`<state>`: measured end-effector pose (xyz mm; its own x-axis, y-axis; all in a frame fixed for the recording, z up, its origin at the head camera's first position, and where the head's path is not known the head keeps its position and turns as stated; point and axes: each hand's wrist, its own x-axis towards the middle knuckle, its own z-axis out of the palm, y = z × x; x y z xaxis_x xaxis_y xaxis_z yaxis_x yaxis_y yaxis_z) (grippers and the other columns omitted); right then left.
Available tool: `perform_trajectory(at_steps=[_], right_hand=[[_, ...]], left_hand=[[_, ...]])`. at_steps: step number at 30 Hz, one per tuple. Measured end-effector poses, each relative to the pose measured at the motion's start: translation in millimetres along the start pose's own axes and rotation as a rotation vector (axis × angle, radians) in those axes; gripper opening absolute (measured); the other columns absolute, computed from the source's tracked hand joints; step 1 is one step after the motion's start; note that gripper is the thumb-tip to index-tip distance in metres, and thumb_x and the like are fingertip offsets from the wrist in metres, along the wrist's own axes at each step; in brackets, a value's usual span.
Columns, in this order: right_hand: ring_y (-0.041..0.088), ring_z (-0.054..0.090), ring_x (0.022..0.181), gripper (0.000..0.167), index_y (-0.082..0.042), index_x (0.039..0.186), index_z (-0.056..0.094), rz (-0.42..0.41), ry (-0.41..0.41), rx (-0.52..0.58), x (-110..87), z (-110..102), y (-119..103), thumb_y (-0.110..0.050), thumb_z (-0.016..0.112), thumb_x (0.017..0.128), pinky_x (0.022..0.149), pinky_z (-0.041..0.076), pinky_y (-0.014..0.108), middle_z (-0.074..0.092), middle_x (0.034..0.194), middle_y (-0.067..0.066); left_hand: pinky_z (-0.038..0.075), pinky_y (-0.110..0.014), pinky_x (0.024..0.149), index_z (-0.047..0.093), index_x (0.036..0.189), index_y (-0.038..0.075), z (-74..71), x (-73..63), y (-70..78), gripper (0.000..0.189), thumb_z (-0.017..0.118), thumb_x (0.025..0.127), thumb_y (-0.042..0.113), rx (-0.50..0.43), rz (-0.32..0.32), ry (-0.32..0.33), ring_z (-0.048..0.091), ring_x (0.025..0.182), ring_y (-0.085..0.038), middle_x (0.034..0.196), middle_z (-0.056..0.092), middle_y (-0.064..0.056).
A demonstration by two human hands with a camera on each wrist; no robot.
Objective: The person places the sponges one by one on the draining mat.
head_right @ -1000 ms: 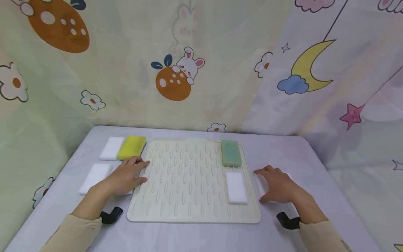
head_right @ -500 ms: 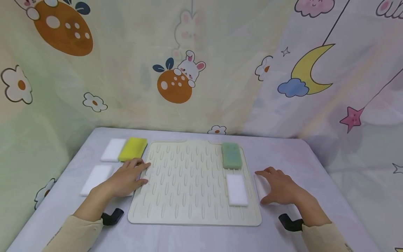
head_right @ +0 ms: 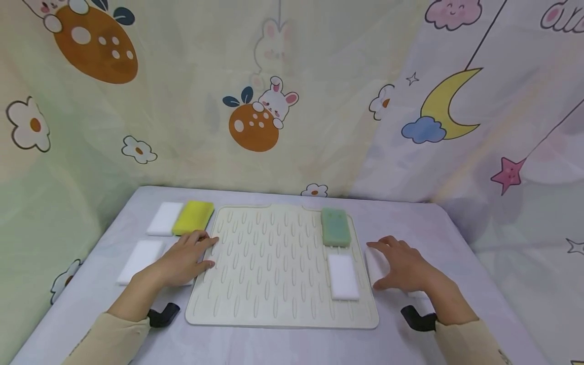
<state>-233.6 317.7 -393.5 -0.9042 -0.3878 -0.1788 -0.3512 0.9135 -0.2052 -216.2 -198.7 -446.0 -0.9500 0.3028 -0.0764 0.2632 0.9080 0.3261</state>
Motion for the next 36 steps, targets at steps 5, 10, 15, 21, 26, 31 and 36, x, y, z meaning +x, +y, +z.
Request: perform_trajectory(at_steps=[5,10,15,21,26,31,36], right_hand=[[0.051,0.049,0.128,0.102,-0.012,0.152,0.051,-0.012,0.014,0.0,0.8,-4,-5,-0.049,0.095,0.067,0.092,0.046,0.07,0.046,0.149,0.025],[0.05,0.049,0.129,0.101,-0.011,0.151,0.052,-0.023,0.031,-0.004,2.2,-7,-10,-0.051,0.094,0.068,0.093,0.046,0.07,0.048,0.148,0.023],[0.049,0.049,0.13,0.1,-0.012,0.152,0.052,-0.02,0.036,-0.005,4.6,-10,-18,-0.05,0.093,0.069,0.095,0.046,0.07,0.049,0.148,0.022],[0.049,0.05,0.13,0.101,-0.012,0.151,0.052,-0.025,0.031,-0.016,6.9,-15,-30,-0.054,0.092,0.069,0.096,0.046,0.07,0.05,0.147,0.022],[0.047,0.051,0.13,0.102,-0.013,0.152,0.052,-0.021,0.028,-0.041,11.1,-18,-39,-0.055,0.092,0.069,0.098,0.046,0.069,0.05,0.147,0.021],[0.045,0.052,0.128,0.099,-0.014,0.151,0.053,-0.038,0.042,-0.061,15.9,-21,-49,-0.055,0.092,0.07,0.099,0.045,0.068,0.052,0.146,0.019],[0.045,0.051,0.128,0.097,-0.014,0.151,0.052,-0.049,0.04,-0.051,20.6,-26,-61,-0.054,0.091,0.072,0.1,0.044,0.068,0.051,0.146,0.02]], left_hand=[[0.036,-0.058,0.116,0.049,0.154,0.005,0.2,-0.6,-0.4,0.062,0.069,0.1,0.028,0.001,0.003,0.005,0.039,0.137,-0.042,0.149,0.042,-0.02],[0.036,-0.057,0.116,0.049,0.154,0.005,0.3,-0.5,-0.3,0.062,0.07,0.1,0.028,0.006,0.003,0.004,0.039,0.136,-0.042,0.148,0.043,-0.019],[0.036,-0.057,0.116,0.049,0.154,0.005,-0.2,-0.4,-0.1,0.062,0.069,0.1,0.028,0.01,0.003,0.002,0.039,0.136,-0.042,0.149,0.043,-0.02],[0.036,-0.057,0.116,0.048,0.154,0.005,-0.1,-0.6,-0.6,0.062,0.069,0.1,0.028,0.014,0.007,0.004,0.039,0.137,-0.043,0.149,0.042,-0.02],[0.036,-0.058,0.116,0.049,0.154,0.005,-0.1,-1.3,-0.8,0.062,0.069,0.1,0.028,0.009,0.006,0.007,0.038,0.137,-0.043,0.149,0.042,-0.02],[0.035,-0.058,0.117,0.049,0.154,0.005,0.0,-1.3,-0.6,0.062,0.069,0.1,0.028,0.002,0.0,0.006,0.038,0.138,-0.042,0.15,0.042,-0.02],[0.035,-0.058,0.117,0.048,0.154,0.006,0.9,-0.4,-0.9,0.062,0.069,0.1,0.029,-0.002,-0.01,-0.002,0.038,0.138,-0.042,0.15,0.042,-0.02]])
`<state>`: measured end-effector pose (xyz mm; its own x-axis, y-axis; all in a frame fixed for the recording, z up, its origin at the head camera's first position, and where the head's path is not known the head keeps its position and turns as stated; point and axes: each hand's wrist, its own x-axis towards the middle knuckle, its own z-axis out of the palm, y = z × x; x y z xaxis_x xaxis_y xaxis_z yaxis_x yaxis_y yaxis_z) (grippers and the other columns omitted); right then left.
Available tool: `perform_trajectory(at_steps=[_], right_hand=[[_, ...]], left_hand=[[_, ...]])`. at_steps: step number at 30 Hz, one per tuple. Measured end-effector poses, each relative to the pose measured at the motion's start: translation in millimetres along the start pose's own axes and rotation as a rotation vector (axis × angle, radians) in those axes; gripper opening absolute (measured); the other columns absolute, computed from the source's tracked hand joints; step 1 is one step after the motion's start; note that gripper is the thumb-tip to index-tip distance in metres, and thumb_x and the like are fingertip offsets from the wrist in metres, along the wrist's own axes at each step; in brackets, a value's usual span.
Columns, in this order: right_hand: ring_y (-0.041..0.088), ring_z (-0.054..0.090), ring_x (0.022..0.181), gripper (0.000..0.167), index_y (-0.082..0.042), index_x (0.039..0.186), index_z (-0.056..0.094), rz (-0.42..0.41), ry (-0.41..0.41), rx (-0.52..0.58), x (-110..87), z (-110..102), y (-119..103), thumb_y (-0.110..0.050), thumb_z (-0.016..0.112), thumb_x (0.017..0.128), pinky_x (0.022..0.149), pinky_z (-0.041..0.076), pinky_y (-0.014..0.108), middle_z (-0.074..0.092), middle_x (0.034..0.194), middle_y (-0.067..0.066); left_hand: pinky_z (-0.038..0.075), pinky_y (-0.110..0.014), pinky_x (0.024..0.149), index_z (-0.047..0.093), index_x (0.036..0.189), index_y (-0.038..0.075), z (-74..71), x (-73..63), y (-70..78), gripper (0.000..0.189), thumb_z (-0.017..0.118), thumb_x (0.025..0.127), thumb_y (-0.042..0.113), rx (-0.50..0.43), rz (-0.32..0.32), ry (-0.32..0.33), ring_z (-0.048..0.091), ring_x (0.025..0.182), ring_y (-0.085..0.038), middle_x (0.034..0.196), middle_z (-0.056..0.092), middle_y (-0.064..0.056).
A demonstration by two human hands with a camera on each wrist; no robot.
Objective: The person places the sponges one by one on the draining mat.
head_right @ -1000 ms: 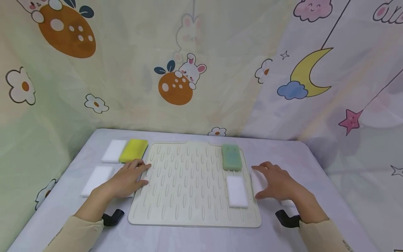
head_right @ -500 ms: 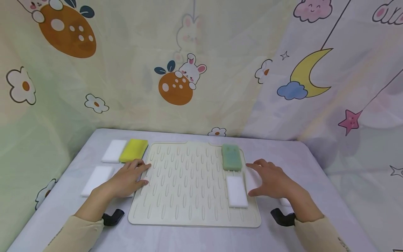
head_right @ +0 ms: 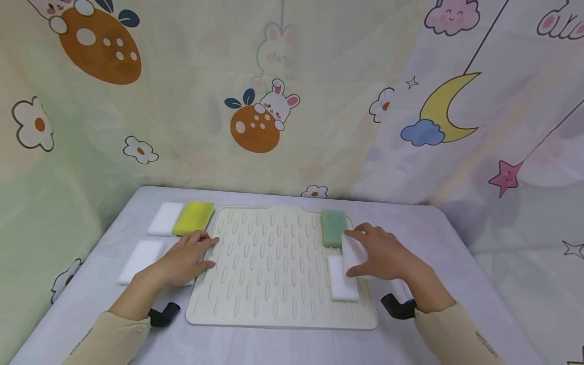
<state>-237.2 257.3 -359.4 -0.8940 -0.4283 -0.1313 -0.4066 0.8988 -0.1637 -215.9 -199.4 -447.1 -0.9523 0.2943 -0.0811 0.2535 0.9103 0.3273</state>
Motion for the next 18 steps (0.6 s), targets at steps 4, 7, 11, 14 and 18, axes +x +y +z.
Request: perform_trajectory(at_steps=[4,7,11,14,18], right_hand=[[0.046,0.05,0.131,0.094,-0.014,0.152,0.052,-0.015,0.009,0.008,4.0,-2,-6,-0.052,0.09,0.074,0.101,0.043,0.069,0.051,0.148,0.019],[0.046,0.05,0.132,0.093,-0.014,0.152,0.052,-0.021,0.013,0.01,8.2,-3,-8,-0.053,0.089,0.076,0.102,0.043,0.069,0.05,0.148,0.019],[0.046,0.049,0.133,0.093,-0.013,0.152,0.052,-0.012,0.008,0.017,15.8,-4,-13,-0.053,0.088,0.077,0.104,0.043,0.068,0.05,0.149,0.019],[0.045,0.048,0.134,0.093,-0.012,0.153,0.051,-0.006,0.003,0.023,21.3,-5,-17,-0.052,0.088,0.077,0.106,0.043,0.067,0.049,0.15,0.019],[0.044,0.048,0.134,0.093,-0.012,0.153,0.05,-0.023,0.0,0.022,29.1,-5,-20,-0.053,0.087,0.078,0.106,0.043,0.066,0.049,0.15,0.018]], left_hand=[[0.035,-0.057,0.117,0.048,0.154,0.007,1.0,0.7,-0.2,0.063,0.069,0.1,0.029,0.003,-0.004,-0.003,0.038,0.138,-0.041,0.151,0.042,-0.019],[0.036,-0.058,0.117,0.049,0.154,0.007,1.1,1.2,-0.1,0.063,0.07,0.099,0.03,0.006,-0.005,-0.003,0.038,0.138,-0.041,0.151,0.042,-0.02],[0.036,-0.058,0.117,0.049,0.154,0.007,1.0,1.5,-0.4,0.063,0.07,0.099,0.03,0.009,-0.005,0.0,0.039,0.137,-0.041,0.151,0.042,-0.02],[0.035,-0.058,0.117,0.049,0.154,0.007,1.0,0.9,-0.8,0.062,0.069,0.1,0.029,0.003,-0.004,0.0,0.039,0.137,-0.041,0.151,0.042,-0.02],[0.035,-0.058,0.117,0.049,0.154,0.006,0.7,-0.1,-0.8,0.062,0.069,0.1,0.029,-0.006,-0.002,0.0,0.038,0.137,-0.041,0.151,0.042,-0.02]])
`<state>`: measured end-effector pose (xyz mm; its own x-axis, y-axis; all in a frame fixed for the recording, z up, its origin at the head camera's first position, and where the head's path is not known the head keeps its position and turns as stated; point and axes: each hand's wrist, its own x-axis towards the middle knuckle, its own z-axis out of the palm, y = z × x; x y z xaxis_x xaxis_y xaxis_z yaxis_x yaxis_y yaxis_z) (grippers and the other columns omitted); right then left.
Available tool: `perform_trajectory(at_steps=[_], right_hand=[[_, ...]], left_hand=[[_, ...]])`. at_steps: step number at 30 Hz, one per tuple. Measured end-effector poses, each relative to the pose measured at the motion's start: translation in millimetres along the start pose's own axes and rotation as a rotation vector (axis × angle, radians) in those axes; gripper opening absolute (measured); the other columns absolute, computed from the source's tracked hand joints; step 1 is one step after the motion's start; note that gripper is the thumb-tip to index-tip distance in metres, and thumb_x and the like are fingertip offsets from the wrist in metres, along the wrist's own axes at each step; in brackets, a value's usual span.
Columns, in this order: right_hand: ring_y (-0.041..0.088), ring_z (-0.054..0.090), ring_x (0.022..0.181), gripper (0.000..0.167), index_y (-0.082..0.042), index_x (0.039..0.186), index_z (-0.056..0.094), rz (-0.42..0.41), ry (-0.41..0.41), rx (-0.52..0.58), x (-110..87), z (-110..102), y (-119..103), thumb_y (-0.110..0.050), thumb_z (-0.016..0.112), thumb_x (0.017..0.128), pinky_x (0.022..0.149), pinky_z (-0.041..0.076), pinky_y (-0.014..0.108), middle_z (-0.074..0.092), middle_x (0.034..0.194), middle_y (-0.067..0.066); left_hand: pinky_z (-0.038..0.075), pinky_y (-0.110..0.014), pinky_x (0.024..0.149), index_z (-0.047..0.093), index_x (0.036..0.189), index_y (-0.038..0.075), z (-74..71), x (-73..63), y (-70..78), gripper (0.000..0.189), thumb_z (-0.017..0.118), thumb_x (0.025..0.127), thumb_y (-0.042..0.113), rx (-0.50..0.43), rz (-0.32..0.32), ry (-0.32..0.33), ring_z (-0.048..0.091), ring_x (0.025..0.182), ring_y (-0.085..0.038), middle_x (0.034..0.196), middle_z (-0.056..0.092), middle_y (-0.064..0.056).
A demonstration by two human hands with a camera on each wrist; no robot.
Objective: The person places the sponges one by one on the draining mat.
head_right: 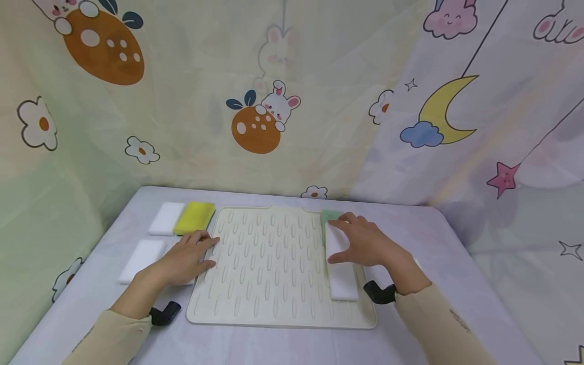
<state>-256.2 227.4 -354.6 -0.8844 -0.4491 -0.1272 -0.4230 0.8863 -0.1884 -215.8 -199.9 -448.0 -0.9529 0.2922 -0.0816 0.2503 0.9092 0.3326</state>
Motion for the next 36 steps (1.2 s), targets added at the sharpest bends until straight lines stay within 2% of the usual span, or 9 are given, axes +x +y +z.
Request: perform_trajectory(at_steps=[8,22,29,36], right_hand=[[0.044,0.047,0.136,0.092,-0.012,0.154,0.049,-0.05,0.008,0.013,15.5,0,-1,-0.054,0.085,0.08,0.108,0.043,0.064,0.049,0.15,0.018],[0.045,0.043,0.141,0.093,-0.012,0.156,0.046,-0.056,-0.017,0.007,41.7,-6,-12,-0.055,0.084,0.082,0.111,0.039,0.067,0.046,0.153,0.018],[0.047,0.036,0.148,0.095,-0.014,0.158,0.044,-0.049,-0.04,0.014,56.1,-5,-15,-0.056,0.082,0.083,0.113,0.034,0.072,0.041,0.158,0.019],[0.045,0.038,0.146,0.095,-0.013,0.158,0.043,-0.045,-0.038,0.012,69.4,-2,-17,-0.056,0.083,0.083,0.114,0.036,0.067,0.042,0.158,0.02]], left_hand=[[0.035,-0.058,0.117,0.049,0.154,0.007,-1.9,-0.7,1.7,0.062,0.069,0.1,0.029,-0.005,-0.006,-0.009,0.038,0.138,-0.041,0.151,0.042,-0.019],[0.035,-0.057,0.117,0.049,0.154,0.005,-1.5,-1.6,3.5,0.063,0.07,0.099,0.029,-0.011,-0.002,-0.001,0.039,0.137,-0.041,0.15,0.042,-0.02],[0.036,-0.057,0.117,0.05,0.153,0.006,-1.2,-1.7,3.8,0.061,0.069,0.1,0.028,0.004,-0.004,-0.008,0.039,0.137,-0.041,0.15,0.042,-0.02],[0.036,-0.057,0.116,0.05,0.153,0.006,-2.2,-2.7,3.4,0.061,0.069,0.1,0.029,0.01,-0.002,-0.005,0.039,0.137,-0.041,0.149,0.043,-0.019]])
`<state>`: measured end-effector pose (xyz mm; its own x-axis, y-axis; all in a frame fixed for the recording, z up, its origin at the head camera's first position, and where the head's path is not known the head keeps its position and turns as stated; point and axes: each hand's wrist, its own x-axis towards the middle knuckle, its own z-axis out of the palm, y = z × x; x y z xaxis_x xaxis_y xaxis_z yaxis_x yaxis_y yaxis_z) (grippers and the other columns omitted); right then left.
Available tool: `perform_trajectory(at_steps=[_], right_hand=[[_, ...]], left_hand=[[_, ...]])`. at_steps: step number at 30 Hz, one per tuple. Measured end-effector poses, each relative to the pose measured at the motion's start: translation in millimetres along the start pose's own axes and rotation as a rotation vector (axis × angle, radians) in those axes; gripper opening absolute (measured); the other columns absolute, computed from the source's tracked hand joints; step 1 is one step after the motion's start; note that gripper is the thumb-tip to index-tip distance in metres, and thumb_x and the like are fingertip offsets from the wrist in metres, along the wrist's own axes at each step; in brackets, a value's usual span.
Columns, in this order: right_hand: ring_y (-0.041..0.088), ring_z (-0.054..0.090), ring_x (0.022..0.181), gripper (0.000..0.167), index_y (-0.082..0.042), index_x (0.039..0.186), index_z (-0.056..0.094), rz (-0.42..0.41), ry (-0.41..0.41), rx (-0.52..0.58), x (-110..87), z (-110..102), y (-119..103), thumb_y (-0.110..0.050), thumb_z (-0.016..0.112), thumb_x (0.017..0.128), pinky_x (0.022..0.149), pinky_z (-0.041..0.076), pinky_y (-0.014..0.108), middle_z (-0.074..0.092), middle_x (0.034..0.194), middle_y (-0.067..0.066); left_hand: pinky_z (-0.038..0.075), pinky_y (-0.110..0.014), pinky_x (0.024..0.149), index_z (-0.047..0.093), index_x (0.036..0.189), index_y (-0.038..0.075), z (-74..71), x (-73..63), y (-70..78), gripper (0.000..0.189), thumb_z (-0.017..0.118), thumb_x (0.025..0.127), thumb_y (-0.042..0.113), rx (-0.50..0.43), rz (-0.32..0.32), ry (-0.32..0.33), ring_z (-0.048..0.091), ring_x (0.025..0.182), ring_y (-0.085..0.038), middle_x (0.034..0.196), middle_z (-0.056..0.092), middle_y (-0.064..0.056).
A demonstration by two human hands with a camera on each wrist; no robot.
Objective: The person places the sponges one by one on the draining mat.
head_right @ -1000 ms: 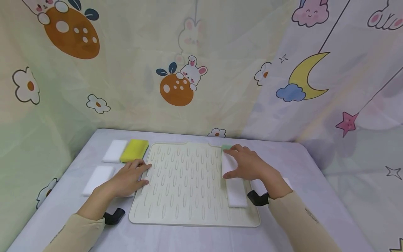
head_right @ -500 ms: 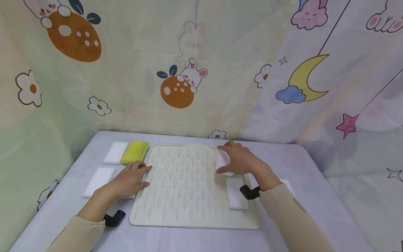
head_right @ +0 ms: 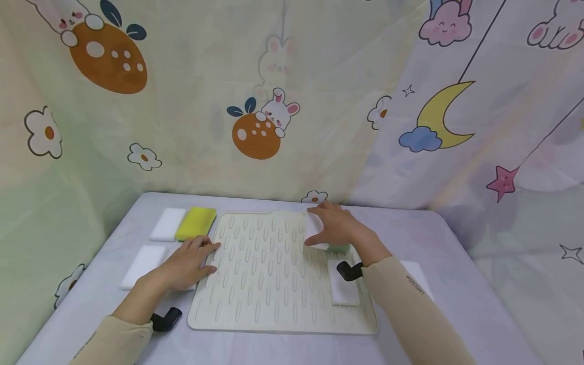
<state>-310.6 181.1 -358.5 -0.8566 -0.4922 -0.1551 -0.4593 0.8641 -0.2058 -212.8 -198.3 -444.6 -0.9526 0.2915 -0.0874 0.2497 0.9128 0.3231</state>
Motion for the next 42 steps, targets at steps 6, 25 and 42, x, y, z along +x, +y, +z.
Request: perform_trajectory(at_steps=[6,25,42], right_hand=[[0.044,0.036,0.148,0.095,-0.013,0.158,0.043,0.01,-0.01,0.01,8.1,2,-4,-0.055,0.083,0.083,0.116,0.033,0.068,0.039,0.161,0.021],[0.046,0.035,0.15,0.093,-0.014,0.158,0.045,0.043,-0.044,-0.004,31.0,13,-7,-0.055,0.083,0.083,0.116,0.032,0.07,0.033,0.165,0.02],[0.046,0.031,0.151,0.092,-0.018,0.158,0.045,0.103,-0.079,-0.02,46.4,28,-10,-0.053,0.084,0.082,0.119,0.028,0.069,0.029,0.167,0.017]], left_hand=[[0.036,-0.058,0.116,0.05,0.153,0.006,0.6,0.1,0.0,0.061,0.069,0.1,0.029,-0.002,0.001,0.002,0.039,0.137,-0.041,0.149,0.043,-0.019],[0.035,-0.058,0.117,0.05,0.153,0.007,3.1,-0.7,-0.7,0.061,0.07,0.099,0.029,-0.014,-0.007,0.006,0.039,0.138,-0.04,0.15,0.042,-0.019],[0.035,-0.058,0.117,0.05,0.153,0.007,0.6,-2.9,2.2,0.061,0.07,0.099,0.028,-0.026,-0.01,0.005,0.039,0.138,-0.04,0.15,0.043,-0.019]])
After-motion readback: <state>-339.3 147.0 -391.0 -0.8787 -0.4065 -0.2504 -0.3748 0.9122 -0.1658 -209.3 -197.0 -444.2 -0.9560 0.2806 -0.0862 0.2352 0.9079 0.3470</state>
